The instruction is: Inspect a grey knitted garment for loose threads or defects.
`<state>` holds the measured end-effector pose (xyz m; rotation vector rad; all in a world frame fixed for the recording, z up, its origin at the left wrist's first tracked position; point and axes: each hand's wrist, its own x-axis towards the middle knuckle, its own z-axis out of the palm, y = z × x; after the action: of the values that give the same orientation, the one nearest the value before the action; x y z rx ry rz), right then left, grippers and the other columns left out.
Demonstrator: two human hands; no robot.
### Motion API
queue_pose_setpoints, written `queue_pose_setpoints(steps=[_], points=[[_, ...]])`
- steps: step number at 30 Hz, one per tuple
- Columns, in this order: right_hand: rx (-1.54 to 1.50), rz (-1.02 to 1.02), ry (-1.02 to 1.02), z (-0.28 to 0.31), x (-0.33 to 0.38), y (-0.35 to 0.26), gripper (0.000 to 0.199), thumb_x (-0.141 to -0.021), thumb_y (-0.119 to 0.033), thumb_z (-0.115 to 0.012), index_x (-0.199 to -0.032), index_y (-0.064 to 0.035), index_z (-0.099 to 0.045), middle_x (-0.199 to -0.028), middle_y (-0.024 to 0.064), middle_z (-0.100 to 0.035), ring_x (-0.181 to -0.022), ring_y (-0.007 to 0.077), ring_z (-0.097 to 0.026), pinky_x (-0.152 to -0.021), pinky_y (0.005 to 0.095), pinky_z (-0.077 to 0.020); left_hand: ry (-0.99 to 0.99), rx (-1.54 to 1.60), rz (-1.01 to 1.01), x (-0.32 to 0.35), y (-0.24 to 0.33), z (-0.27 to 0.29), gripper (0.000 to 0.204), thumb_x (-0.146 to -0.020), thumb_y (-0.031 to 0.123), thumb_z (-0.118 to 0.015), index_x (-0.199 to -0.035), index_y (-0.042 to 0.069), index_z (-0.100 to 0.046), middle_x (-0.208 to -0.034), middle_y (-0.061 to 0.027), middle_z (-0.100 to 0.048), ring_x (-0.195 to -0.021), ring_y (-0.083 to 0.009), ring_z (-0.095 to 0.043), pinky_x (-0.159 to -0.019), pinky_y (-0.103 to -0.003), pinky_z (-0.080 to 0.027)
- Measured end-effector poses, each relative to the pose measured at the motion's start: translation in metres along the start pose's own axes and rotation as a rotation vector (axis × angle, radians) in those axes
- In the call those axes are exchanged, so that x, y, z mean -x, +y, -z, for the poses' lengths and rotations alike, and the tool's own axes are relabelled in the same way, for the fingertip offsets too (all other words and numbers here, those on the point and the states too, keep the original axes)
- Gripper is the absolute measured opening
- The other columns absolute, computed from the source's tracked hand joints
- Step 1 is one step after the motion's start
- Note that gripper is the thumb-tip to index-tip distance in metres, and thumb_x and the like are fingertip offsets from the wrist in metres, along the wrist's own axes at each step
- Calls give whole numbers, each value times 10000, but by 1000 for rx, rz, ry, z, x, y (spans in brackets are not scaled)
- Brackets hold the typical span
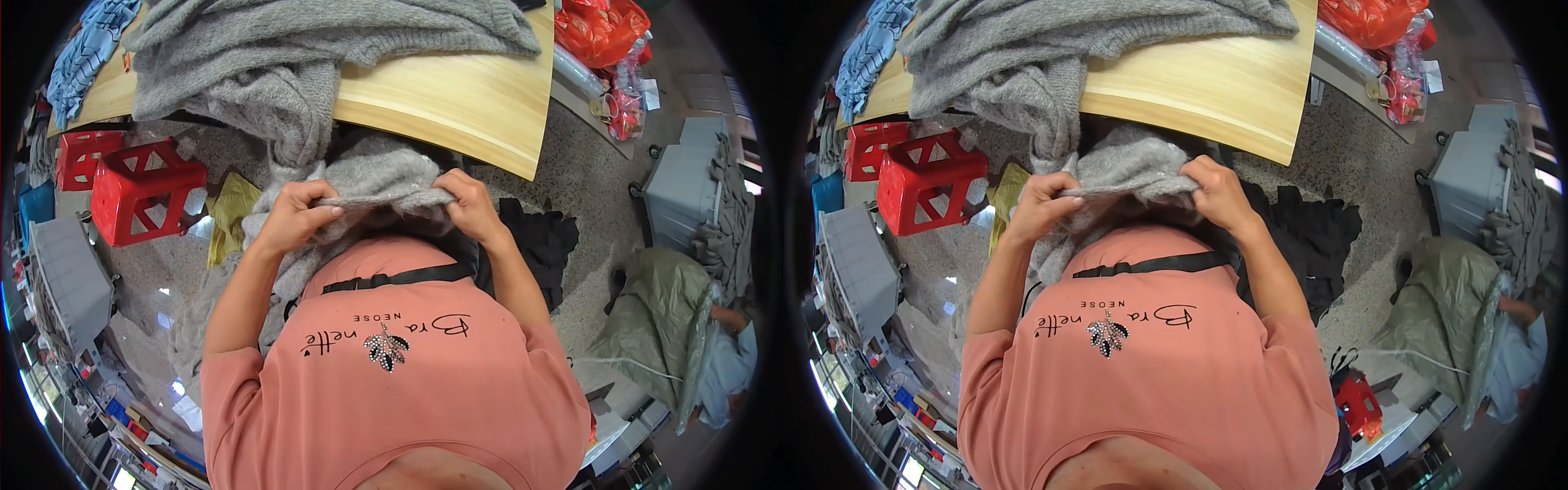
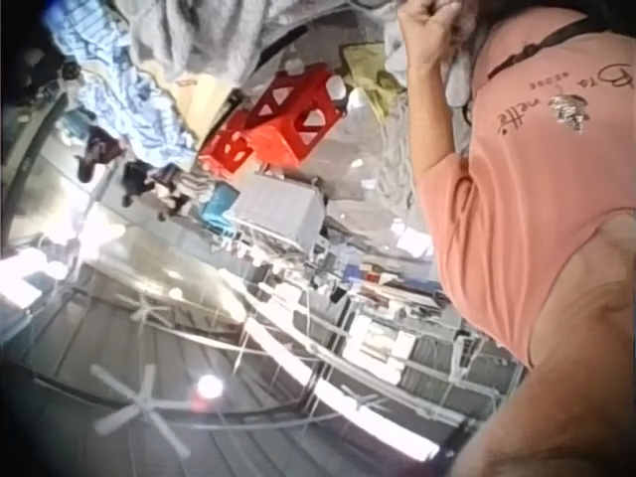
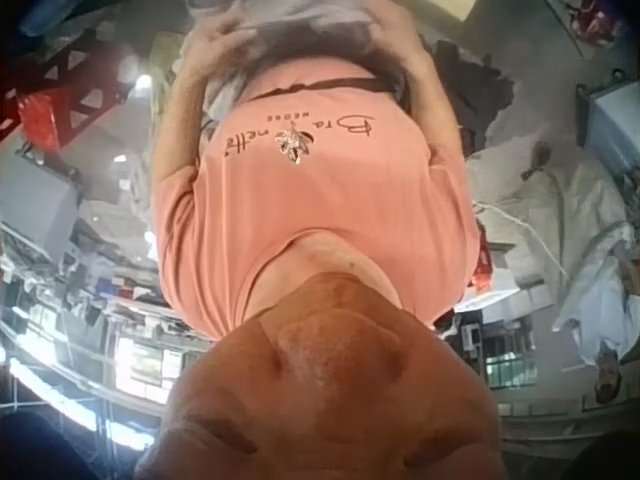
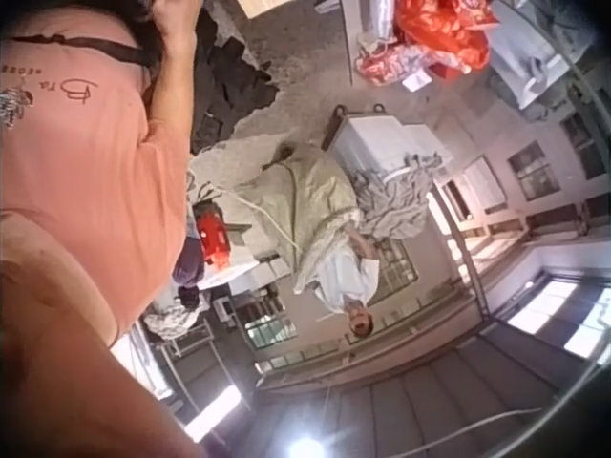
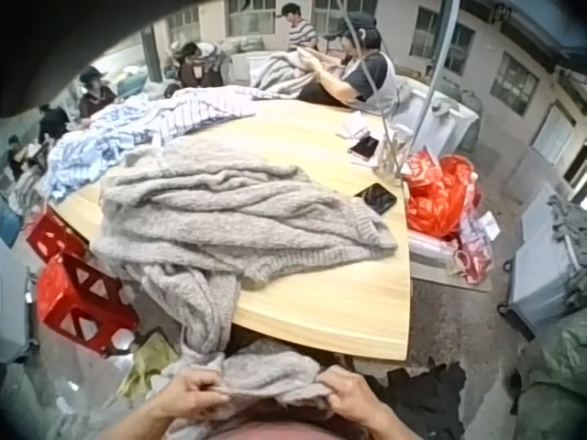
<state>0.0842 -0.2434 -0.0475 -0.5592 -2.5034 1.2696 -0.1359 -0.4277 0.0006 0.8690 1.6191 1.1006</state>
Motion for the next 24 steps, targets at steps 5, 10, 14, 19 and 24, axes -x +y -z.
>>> queue_pose_setpoints(steps=[5, 10, 14, 19, 24], points=[[-447, -216, 124, 30, 4, -10, 244, -659, 70, -417, -837, 18, -576, -782, 42, -584, -744, 103, -532, -674, 220, -421, -96, 411, -195, 1, 12, -1, 73, -664, 17, -631, -705, -23, -586, -704, -53, -574, -713, -148, -529, -626, -265, -407], [-881, 358, 365, 110, 40, -85, 180, -671, -198, -563, -624, -24, -556, -513, 60, -537, -455, 173, -519, -482, 262, -426, -412, 430, -409, 15, 69, -7, 97, -656, 25, -654, -647, -13, -566, -657, -84, -559, -630, -180, -529, -606, -300, -397], [-183, 272, 368, 123, 29, -74, 211, -588, -202, -580, -645, 1, -583, -522, 93, -537, -441, 206, -525, -464, 288, -413, -301, 282, -283, 9, 63, -9, 109, -649, 13, -671, -640, -20, -566, -640, -67, -554, -585, -142, -525, -523, -271, -388], [-393, -157, -581, 85, 35, -10, 228, -654, -116, -600, -820, 39, -609, -702, 96, -566, -600, 192, -546, -530, 264, -415, -403, -69, -222, 20, 49, -8, 100, -624, 2, -654, -672, -5, -567, -585, -70, -490, -553, -187, -514, -498, -290, -380], [-492, -311, -393, 62, 20, -3, 244, -702, -81, -631, -929, 6, -605, -824, 75, -582, -703, 151, -560, -604, 254, -435, -403, -115, -186, 34, 29, -17, 126, -595, 27, -660, -665, -6, -561, -604, -91, -514, -567, -238, -515, -508, -306, -384]])
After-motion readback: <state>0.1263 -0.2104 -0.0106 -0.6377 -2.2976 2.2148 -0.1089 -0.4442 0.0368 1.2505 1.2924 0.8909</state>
